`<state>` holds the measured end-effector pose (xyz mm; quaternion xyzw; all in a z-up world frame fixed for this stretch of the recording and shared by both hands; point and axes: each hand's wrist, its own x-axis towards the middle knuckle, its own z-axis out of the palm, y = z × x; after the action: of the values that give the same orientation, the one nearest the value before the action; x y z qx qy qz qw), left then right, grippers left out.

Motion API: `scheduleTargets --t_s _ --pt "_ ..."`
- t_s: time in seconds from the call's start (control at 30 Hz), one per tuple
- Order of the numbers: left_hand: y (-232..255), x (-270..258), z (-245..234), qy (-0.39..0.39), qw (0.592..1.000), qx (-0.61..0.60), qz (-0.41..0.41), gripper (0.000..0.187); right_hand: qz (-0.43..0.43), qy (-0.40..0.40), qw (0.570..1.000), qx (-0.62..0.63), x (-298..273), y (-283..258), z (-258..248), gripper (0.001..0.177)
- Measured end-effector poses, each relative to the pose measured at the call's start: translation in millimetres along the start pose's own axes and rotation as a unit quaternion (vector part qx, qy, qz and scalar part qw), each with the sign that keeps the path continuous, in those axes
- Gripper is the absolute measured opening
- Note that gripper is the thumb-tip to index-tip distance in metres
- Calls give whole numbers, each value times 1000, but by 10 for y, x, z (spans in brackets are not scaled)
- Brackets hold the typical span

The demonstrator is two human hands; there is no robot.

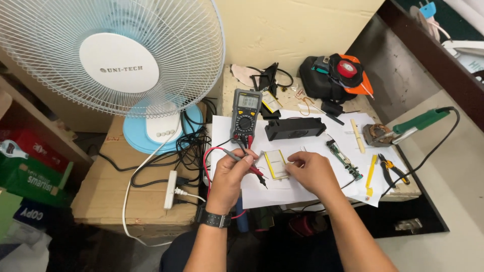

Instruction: The person uses a multimeter to test a small rectangular electronic component on a cluttered workbench. They then pick up a black rectangular device, examine it, and use a yellow tool to manipulate a small part of it.

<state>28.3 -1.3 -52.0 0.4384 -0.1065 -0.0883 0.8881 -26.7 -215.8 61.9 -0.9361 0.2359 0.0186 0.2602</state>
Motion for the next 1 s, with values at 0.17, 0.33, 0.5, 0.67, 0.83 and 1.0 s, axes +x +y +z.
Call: scheduleTargets --t_s 0.17,0.33,0.5,0.67,0.83,1.0 --pt "97 -63 167 -15 1000 -20 7 20 -79 44 994 54 -211 -82 -172 28" --pt "-40 -51 249 -35 999 -3 30 18 -251 8 955 155 -554 -236 -185 33" --pt "-41 -84 323 -100 990 57 79 35 -304 16 951 63 -516 -273 -178 24" --pt "59 -130 352 -153 983 73 70 45 -322 16 945 57 -581 -417 -345 28" --pt "-74 -136 412 -98 993 65 3 30 -291 26 941 171 -454 -185 -142 24" --pt "224 -226 544 -30 996 86 -26 25 -266 138 873 385 -367 170 38 14"
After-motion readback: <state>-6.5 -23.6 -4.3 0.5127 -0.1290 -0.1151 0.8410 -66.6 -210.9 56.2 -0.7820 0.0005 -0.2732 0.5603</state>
